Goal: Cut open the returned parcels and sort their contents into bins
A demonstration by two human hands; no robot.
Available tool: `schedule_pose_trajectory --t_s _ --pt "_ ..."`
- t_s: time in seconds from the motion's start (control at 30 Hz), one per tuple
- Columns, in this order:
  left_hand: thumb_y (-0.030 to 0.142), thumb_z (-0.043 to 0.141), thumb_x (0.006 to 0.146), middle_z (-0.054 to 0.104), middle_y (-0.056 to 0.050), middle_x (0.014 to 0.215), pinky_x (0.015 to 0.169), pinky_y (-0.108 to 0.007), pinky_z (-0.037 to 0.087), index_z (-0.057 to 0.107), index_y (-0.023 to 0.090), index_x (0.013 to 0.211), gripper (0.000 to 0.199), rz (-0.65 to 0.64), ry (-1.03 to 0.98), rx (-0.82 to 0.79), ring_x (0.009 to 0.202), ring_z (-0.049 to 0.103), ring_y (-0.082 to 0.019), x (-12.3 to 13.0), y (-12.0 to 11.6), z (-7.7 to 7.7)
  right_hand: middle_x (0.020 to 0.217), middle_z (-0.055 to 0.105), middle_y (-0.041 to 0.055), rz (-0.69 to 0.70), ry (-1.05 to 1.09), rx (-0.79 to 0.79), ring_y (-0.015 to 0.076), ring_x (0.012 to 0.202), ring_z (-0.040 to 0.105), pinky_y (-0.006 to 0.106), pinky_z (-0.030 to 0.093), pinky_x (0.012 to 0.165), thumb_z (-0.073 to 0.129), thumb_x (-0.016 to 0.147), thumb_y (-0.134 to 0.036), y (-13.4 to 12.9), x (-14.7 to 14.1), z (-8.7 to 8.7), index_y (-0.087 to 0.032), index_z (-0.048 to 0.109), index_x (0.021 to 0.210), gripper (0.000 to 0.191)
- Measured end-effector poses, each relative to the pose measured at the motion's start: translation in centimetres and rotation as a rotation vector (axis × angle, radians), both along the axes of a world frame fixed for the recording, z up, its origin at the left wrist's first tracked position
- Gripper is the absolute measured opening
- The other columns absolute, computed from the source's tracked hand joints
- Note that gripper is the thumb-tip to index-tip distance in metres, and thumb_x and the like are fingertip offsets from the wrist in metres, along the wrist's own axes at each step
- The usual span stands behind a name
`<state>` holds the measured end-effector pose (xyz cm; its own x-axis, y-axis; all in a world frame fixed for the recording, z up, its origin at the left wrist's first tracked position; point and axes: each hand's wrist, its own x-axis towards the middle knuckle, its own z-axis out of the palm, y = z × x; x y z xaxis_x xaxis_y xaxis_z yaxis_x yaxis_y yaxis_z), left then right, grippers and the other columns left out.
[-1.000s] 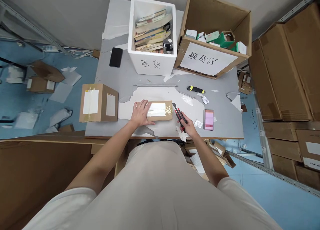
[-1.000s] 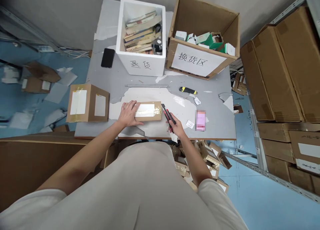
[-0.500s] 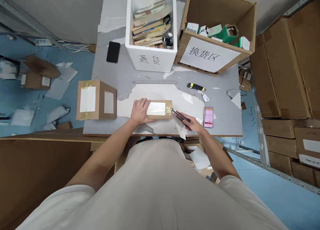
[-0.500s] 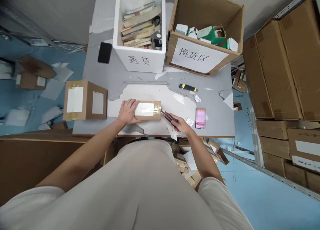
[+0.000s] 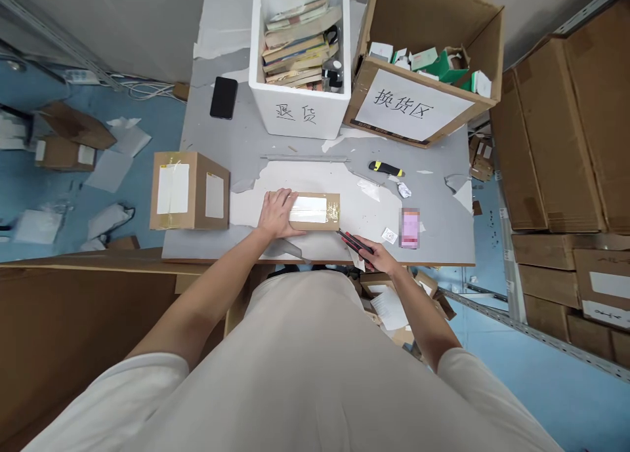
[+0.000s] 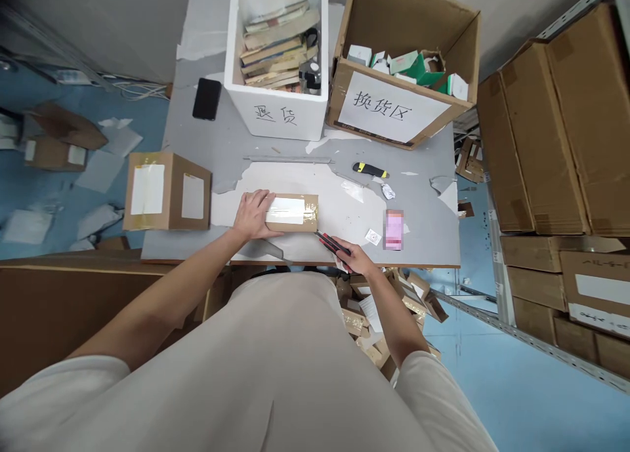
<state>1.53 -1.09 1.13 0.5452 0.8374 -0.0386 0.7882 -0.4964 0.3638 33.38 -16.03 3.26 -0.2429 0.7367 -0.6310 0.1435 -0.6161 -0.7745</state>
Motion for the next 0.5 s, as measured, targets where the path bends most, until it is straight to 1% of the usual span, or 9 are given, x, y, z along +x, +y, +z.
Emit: schedule_pose_trajectory --t_s 0.17,0.23,0.3,0.37,0.4,0.47,0.5 --pt "0.065 0.071 0.054 0.036 -0.021 0.146 0.113 -0.057 0.007 0.033 0.015 0.143 0.109 -0.002 0.016 -0.015 0.137 0.028 -0.042 -0.1 -0.2 0.0 0.067 0.06 -0.0033 -0.053 -0.005 0.014 0.0056 0.039 0.041 0.019 0.036 0.037 0.06 0.082 -0.047 -0.7 -0.3 -0.2 -0.025 0.039 0.145 0.069" --pt "0.068 0.07 0.054 0.035 -0.021 0.148 0.113 -0.059 0.003 0.033 0.015 0.143 0.111 -0.003 0.025 -0.015 0.138 0.026 -0.042 -0.2 -0.3 -0.1 0.069 0.06 -0.0027 -0.06 -0.007 0.006 0.0061 0.04 0.043 0.02 0.037 0.037 0.06 0.082 -0.048 -1.3 0.3 -0.3 -0.024 0.037 0.145 0.071" --pt "0.071 0.069 0.052 0.033 -0.022 0.149 0.112 -0.062 -0.001 0.032 0.015 0.144 0.114 -0.013 0.025 -0.014 0.138 0.024 -0.043 -0.2 -0.3 -0.2 0.071 0.06 -0.002 -0.095 -0.043 0.022 0.007 0.042 0.044 0.021 0.038 0.038 0.059 0.082 -0.05 -1.9 1.5 -0.4 -0.024 0.033 0.147 0.075" --pt "0.074 0.065 0.055 0.031 -0.022 0.15 0.11 -0.064 -0.004 0.031 0.014 0.145 0.114 -0.027 0.015 -0.005 0.139 0.022 -0.044 -0.4 -0.3 -0.2 0.076 0.061 -0.0005 -0.173 -0.157 0.074 0.0087 0.043 0.046 0.023 0.04 0.04 0.055 0.083 -0.052 -2.1 2.7 -0.9 -0.024 0.025 0.15 0.078" --pt "0.074 0.063 0.058 0.03 -0.022 0.151 0.11 -0.065 -0.005 0.03 0.014 0.145 0.11 -0.035 0.008 0.003 0.14 0.021 -0.043 -0.4 -0.3 -0.1 0.08 0.062 0.0009 -0.215 -0.244 0.108 0.0099 0.045 0.047 0.025 0.043 0.042 0.052 0.085 -0.053 -2.0 3.1 -1.3 -0.024 0.024 0.15 0.077" --pt "0.071 0.056 0.069 0.029 -0.021 0.152 0.109 -0.065 -0.006 0.032 0.015 0.145 0.097 -0.046 -0.005 0.031 0.142 0.019 -0.041 -0.6 -0.4 0.0 0.09 0.063 0.0054 -0.258 -0.453 0.176 0.0135 0.053 0.052 0.031 0.049 0.052 0.041 0.089 -0.051 -1.1 3.3 -2.5 -0.022 0.027 0.149 0.068" --pt "0.068 0.053 0.074 0.029 -0.02 0.152 0.11 -0.065 -0.005 0.034 0.016 0.144 0.089 -0.048 -0.011 0.051 0.142 0.019 -0.04 -0.6 -0.5 0.0 0.096 0.062 0.0083 -0.253 -0.564 0.205 0.0162 0.062 0.056 0.035 0.052 0.061 0.036 0.091 -0.048 -0.5 3.0 -3.3 -0.021 0.029 0.148 0.063"
